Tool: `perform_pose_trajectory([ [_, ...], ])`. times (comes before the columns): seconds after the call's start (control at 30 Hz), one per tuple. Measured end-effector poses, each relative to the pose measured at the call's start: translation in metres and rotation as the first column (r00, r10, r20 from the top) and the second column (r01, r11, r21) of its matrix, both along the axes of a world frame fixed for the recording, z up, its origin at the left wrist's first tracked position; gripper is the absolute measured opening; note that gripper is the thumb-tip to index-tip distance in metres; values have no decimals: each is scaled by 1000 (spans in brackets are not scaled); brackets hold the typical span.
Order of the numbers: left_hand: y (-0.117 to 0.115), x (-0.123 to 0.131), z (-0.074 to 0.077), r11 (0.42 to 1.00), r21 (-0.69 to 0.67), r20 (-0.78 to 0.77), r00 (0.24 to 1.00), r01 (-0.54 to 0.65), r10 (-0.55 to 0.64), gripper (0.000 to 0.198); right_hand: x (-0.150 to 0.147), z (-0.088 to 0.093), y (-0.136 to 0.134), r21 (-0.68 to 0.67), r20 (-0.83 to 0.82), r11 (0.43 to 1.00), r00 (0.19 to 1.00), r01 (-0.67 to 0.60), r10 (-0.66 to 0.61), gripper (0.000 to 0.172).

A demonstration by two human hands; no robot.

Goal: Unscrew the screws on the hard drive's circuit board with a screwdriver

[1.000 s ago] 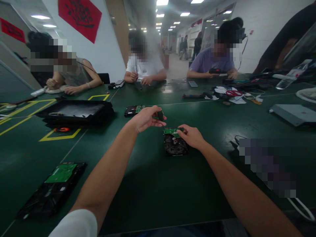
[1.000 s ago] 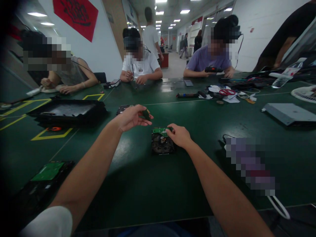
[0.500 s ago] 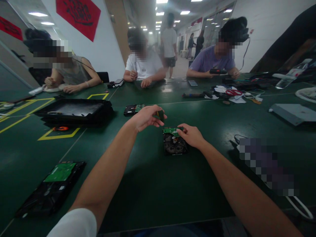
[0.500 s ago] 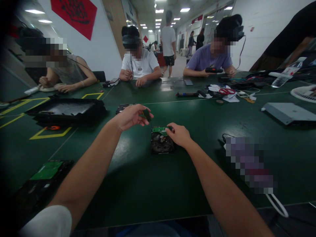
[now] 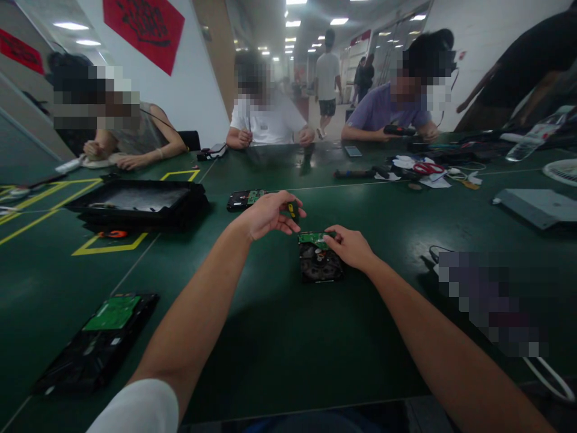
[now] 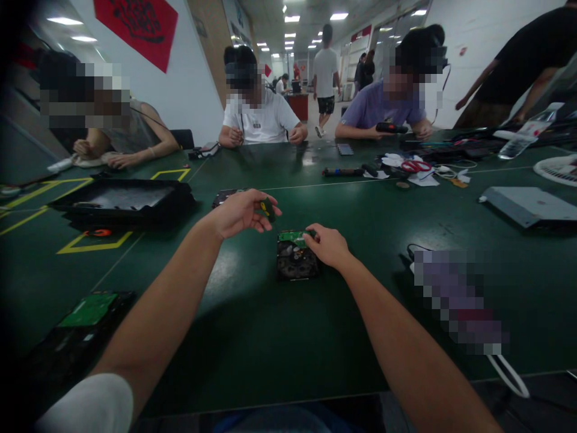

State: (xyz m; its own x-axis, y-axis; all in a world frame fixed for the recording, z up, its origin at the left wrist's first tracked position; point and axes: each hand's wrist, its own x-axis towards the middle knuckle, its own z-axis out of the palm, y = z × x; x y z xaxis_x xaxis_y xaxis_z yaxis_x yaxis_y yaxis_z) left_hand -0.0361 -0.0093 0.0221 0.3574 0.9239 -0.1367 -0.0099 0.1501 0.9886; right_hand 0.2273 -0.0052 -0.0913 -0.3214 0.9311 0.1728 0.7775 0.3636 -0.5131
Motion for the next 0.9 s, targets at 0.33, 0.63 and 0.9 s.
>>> perform_pose_trajectory([
  [0.33, 1, -1, -1, 999, 44, -41, 999, -24, 26, 32, 1, -1, 1, 21, 14, 1000, 1000, -5, 5, 34],
  [0.63, -2, 3, 0, 1000, 28, -3, 1000, -12, 12, 28, 0, 0, 1, 16, 14, 1000, 1000, 0, 0, 34],
  [0.9, 3, -1, -2, 999, 33, -31, 999, 20, -19, 31, 0, 2, -1, 7, 20, 1000, 1000, 2, -2, 34],
])
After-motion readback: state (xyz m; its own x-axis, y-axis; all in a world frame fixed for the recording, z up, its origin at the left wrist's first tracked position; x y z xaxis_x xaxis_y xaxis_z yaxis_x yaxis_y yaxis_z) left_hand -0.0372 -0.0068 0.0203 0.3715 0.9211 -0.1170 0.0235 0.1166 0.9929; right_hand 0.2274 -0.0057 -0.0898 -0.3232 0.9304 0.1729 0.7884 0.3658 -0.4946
